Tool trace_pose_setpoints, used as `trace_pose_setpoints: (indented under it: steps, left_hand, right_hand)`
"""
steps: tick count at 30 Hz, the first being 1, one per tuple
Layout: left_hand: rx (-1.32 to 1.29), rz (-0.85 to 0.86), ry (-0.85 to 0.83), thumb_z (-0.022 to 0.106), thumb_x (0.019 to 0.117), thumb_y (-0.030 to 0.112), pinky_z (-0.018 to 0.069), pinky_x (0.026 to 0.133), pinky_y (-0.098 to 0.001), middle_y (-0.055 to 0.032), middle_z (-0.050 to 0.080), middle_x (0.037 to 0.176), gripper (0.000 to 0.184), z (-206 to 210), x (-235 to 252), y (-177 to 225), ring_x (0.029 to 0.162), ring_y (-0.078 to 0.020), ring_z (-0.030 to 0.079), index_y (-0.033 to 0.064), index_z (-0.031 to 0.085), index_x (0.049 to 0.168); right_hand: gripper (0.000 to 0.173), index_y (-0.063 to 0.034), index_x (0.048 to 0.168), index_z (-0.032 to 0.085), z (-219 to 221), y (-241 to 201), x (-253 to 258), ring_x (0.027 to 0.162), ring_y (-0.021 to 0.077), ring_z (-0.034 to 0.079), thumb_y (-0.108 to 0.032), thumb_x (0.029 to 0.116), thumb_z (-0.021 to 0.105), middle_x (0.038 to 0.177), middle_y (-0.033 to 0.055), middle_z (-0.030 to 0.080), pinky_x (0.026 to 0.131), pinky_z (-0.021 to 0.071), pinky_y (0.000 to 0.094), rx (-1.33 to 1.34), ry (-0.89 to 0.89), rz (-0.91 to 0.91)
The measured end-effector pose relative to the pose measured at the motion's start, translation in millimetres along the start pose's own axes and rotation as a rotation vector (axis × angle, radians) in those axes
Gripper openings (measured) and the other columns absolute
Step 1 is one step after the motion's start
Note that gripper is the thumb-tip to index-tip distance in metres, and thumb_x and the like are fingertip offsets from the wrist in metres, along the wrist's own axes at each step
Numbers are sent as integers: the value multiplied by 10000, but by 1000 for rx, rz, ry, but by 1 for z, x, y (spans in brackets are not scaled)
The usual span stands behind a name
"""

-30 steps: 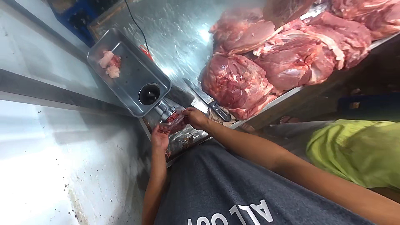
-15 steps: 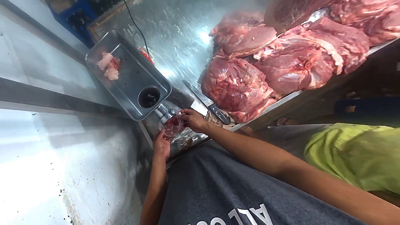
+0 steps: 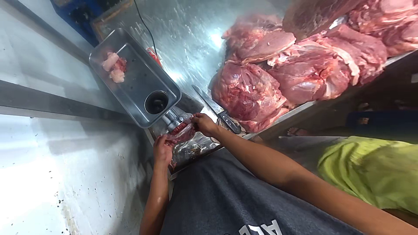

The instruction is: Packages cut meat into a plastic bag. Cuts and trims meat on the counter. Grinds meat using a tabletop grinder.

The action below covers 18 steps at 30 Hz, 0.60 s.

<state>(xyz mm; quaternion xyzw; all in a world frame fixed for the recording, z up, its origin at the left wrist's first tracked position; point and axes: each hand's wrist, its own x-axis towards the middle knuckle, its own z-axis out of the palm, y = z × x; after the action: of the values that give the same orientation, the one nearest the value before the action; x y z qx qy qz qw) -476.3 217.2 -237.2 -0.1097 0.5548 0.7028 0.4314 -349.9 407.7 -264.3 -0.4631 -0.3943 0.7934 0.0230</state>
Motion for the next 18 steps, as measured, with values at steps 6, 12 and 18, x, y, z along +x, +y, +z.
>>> trace_pose_setpoints:
  steps: [6, 12, 18]
  left_hand:
    - [-121, -19, 72, 434, 1069, 111, 605, 703, -465, -176, 657, 1006, 207, 8, 8, 5, 813, -295, 688, 34, 509, 1246]
    - [-183, -45, 122, 428, 1081, 136, 601, 732, -485, -165, 659, 1000, 211, 8, 7, 4, 830, -294, 687, 42, 514, 1249]
    - [-129, -36, 165, 430, 1084, 128, 600, 702, -432, -138, 665, 962, 201, 7, -11, 1, 791, -251, 681, 34, 528, 1232]
  right_hand:
    - [381, 5, 1198, 645, 3, -48, 7, 802, 265, 673, -325, 1089, 489, 971, 178, 677, 761, 579, 460, -521, 138, -113]
    - [435, -26, 1274, 653, 42, -166, 69, 1055, 339, 701, -333, 1114, 389, 1151, 198, 709, 957, 547, 560, -781, 223, -526]
    - [528, -13, 1531, 447, 102, -241, 159, 1362, 395, 543, -333, 1119, 360, 1481, 246, 537, 1138, 425, 581, -952, 91, -715]
